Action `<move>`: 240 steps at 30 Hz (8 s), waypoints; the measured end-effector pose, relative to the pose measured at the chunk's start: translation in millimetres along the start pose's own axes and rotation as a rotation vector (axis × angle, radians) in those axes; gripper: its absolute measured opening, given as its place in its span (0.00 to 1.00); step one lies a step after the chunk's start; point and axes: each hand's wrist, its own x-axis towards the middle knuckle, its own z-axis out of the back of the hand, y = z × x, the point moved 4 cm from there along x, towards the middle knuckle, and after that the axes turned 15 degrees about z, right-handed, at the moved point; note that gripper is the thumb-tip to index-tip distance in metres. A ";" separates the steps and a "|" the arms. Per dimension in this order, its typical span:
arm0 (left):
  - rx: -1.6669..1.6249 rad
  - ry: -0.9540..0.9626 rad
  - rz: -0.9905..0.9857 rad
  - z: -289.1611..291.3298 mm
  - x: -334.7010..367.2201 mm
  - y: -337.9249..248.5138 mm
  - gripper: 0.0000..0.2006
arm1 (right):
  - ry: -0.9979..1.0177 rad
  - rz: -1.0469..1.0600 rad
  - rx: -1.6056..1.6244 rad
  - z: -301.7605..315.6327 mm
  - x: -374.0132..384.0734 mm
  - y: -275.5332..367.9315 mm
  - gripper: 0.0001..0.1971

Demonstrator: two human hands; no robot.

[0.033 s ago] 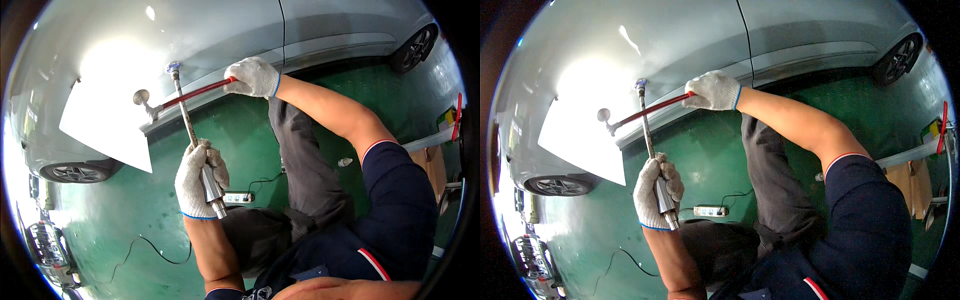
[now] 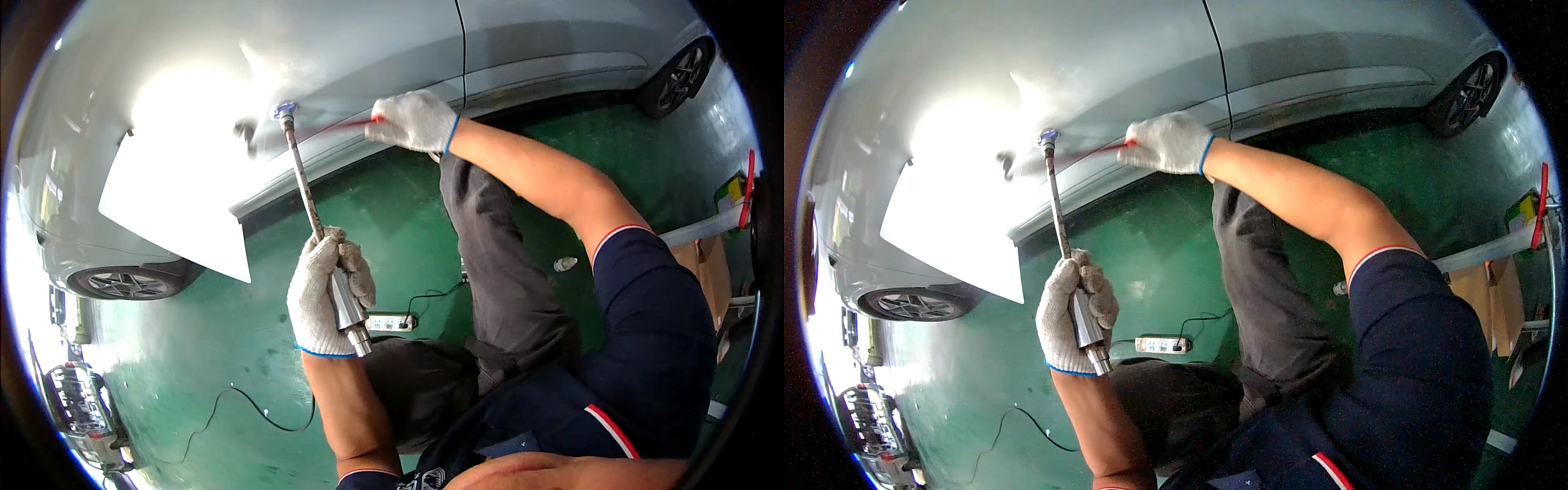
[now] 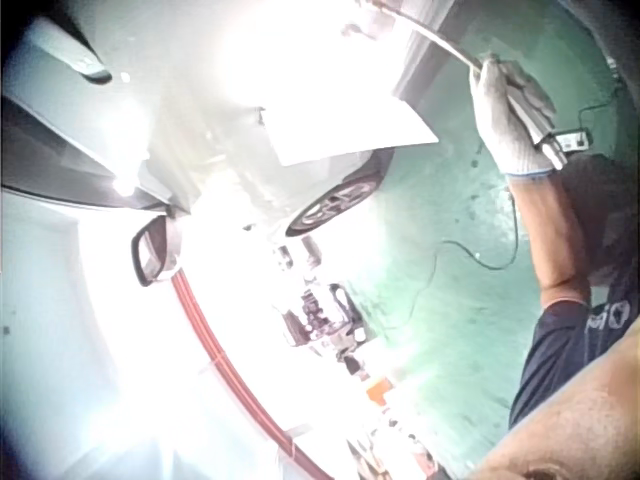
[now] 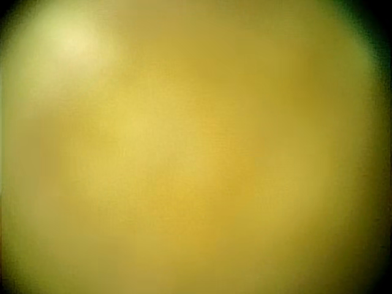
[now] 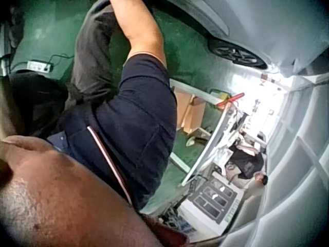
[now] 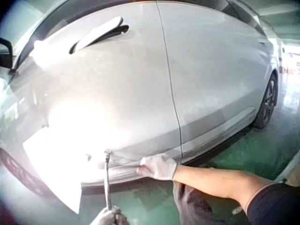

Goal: The person sits on the floor next to a silver car and uses a dent puller tool attached to a suction cup on the car's side panel. They repeatedly tap the puller with a hammer to attempt to remove a dent from the vehicle's body.

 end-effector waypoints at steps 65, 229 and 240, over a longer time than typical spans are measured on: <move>0.016 -0.038 0.024 -0.2 2.4 2.2 0.11 | 0.094 -0.311 -0.043 16.4 -19.6 -13.5 0.26; 0.253 -0.116 -0.026 12.1 -9.5 -7.1 0.11 | 0.128 -0.091 -0.219 25.7 29.3 -12.2 0.30; 0.250 -0.107 -0.027 14.6 -4.2 -2.1 0.11 | 0.095 -0.298 -0.238 34.6 30.6 -3.9 0.29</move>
